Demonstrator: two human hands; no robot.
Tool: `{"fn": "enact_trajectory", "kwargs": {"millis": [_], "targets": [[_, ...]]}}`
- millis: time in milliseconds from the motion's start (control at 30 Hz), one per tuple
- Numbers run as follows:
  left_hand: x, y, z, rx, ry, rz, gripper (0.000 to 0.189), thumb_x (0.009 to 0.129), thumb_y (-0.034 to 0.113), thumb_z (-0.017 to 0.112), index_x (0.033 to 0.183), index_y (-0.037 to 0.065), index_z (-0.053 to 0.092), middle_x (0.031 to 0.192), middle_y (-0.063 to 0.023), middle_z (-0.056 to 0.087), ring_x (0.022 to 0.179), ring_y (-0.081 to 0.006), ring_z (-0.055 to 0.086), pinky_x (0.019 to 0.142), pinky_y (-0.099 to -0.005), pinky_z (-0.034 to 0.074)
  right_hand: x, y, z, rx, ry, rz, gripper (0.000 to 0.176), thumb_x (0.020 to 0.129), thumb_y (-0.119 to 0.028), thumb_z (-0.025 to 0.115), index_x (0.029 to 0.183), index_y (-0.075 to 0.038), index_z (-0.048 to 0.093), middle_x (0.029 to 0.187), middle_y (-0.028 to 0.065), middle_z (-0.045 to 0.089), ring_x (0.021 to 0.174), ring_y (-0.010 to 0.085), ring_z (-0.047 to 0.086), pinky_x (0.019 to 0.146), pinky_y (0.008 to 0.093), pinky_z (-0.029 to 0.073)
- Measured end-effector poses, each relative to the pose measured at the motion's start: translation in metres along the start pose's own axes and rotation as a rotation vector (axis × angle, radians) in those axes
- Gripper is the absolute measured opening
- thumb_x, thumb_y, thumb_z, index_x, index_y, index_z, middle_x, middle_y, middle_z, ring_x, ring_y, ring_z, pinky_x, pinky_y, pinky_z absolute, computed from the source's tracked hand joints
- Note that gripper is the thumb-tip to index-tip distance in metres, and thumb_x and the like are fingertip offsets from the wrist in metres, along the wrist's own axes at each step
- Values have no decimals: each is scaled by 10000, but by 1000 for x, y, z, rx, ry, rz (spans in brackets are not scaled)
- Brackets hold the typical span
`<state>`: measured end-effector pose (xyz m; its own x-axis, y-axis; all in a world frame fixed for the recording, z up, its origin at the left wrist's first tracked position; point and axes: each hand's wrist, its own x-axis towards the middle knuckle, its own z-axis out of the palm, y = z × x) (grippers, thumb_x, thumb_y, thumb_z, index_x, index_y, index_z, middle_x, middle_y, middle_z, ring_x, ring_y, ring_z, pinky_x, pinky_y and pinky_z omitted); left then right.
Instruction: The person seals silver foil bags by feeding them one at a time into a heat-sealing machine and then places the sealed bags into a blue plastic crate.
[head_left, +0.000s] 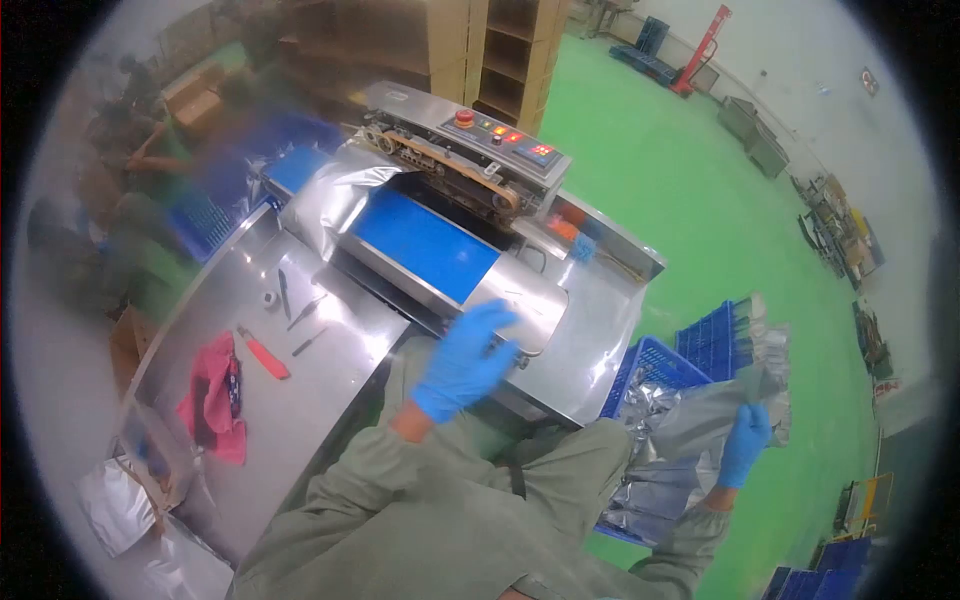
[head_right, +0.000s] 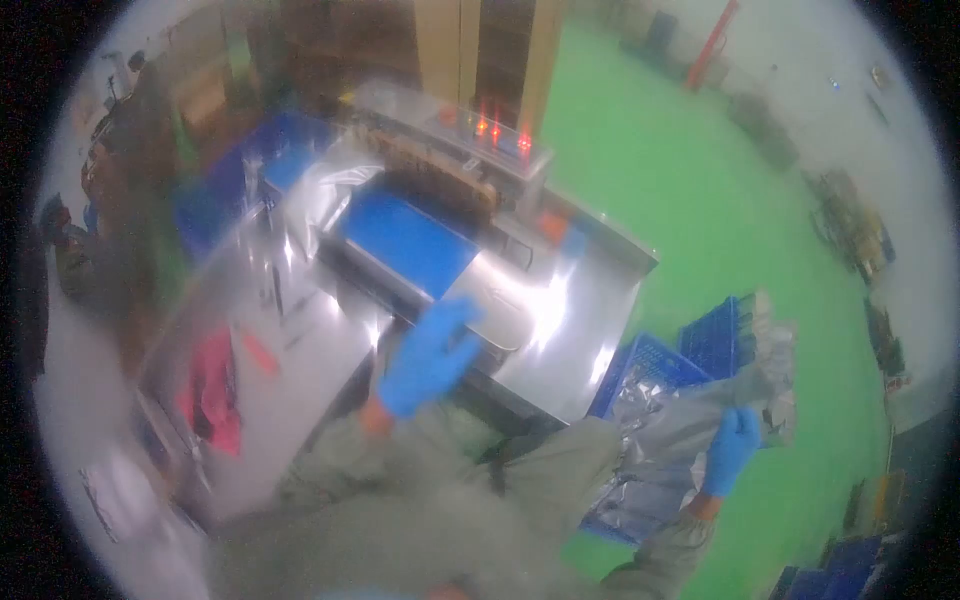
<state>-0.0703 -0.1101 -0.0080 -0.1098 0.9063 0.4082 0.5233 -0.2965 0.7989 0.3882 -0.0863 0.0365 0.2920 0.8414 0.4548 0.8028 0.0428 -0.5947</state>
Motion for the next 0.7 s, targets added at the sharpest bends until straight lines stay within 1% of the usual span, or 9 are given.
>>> {"fn": "enact_trajectory", "kwargs": {"millis": [100, 233, 267, 300, 333, 400, 533, 600, 700], "targets": [[17, 12, 48, -55, -145, 275, 442, 823, 224, 633, 1205, 29, 525, 1221, -203, 506, 1143, -327, 489, 958, -396, 406, 25, -30, -8, 229, 14, -57, 135, 829, -55, 530, 744, 23, 460, 682, 22, 366, 671, 108, 361, 607, 285, 344], [39, 33, 91, -122, -321, 239, 581, 831, 264, 627, 1324, 43, 413, 1246, -241, 474, 1152, -358, 474, 976, -430, 391, 36, -78, -11, 63, -68, -379, 120, 818, -20, 554, 739, 7, 467, 709, 42, 401, 670, 144, 385, 625, 284, 350], [42, 35, 100, -77, -343, 215, 657, 838, 285, 618, 1374, 46, 322, 1258, -258, 455, 1153, -366, 469, 986, -439, 377, 35, -84, -9, -42, -123, -478, 135, 815, -15, 575, 738, -1, 465, 737, 41, 421, 684, 153, 401, 623, 276, 351], [45, 35, 107, -33, -367, 192, 737, 845, 305, 608, 1423, 48, 230, 1270, -274, 436, 1155, -374, 464, 997, -448, 364, 31, -86, -2, -40, -124, -472, 135, 815, -15, 575, 738, -1, 465, 737, 41, 421, 684, 153, 401, 623, 276, 351], [50, 33, 113, -31, -372, 193, 737, 845, 305, 608, 1423, 48, 230, 1270, -274, 436, 1155, -374, 464, 997, -448, 364, 26, -88, 6, 0, -143, -512, 83, 797, -11, 584, 760, 1, 511, 734, 74, 455, 711, 201, 447, 646, 306, 374], [58, 24, 126, -116, -499, 18, 866, 842, 438, 591, 1424, -43, 167, 1429, -246, 295, 1314, -350, 324, 1086, -377, 269, 16, -85, 25, 40, -162, -551, 38, 779, -7, 594, 782, 2, 557, 731, 107, 489, 739, 249, 492, 670, 335, 397], [61, -24, 164, -344, -444, -36, 804, 884, 457, 536, 1429, -25, 191, 1425, -225, 318, 1325, -320, 315, 1094, -358, 249, -19, -78, 65, 161, -270, -531, 90, 748, 37, 615, 820, -10, 588, 788, 98, 518, 788, 240, 514, 701, 323, 413], [67, -38, 170, -603, -720, -226, 710, 916, 439, 496, 1419, -1, 255, 1407, -212, 350, 1300, -303, 345, 1081, -349, 266, -34, -76, 70, 250, -274, -434, 110, 757, 61, 603, 827, -23, 585, 837, 83, 522, 813, 223, 508, 740, 312, 414], [73, -39, 185, -527, -669, -171, 614, 930, 407, 486, 1391, 27, 342, 1350, -185, 432, 1246, -280, 413, 1057, -343, 303, -56, -82, 77, 349, -245, -411, 128, 757, 65, 607, 844, -27, 593, 877, 73, 525, 839, 209, 505, 766, 300, 413]]}}
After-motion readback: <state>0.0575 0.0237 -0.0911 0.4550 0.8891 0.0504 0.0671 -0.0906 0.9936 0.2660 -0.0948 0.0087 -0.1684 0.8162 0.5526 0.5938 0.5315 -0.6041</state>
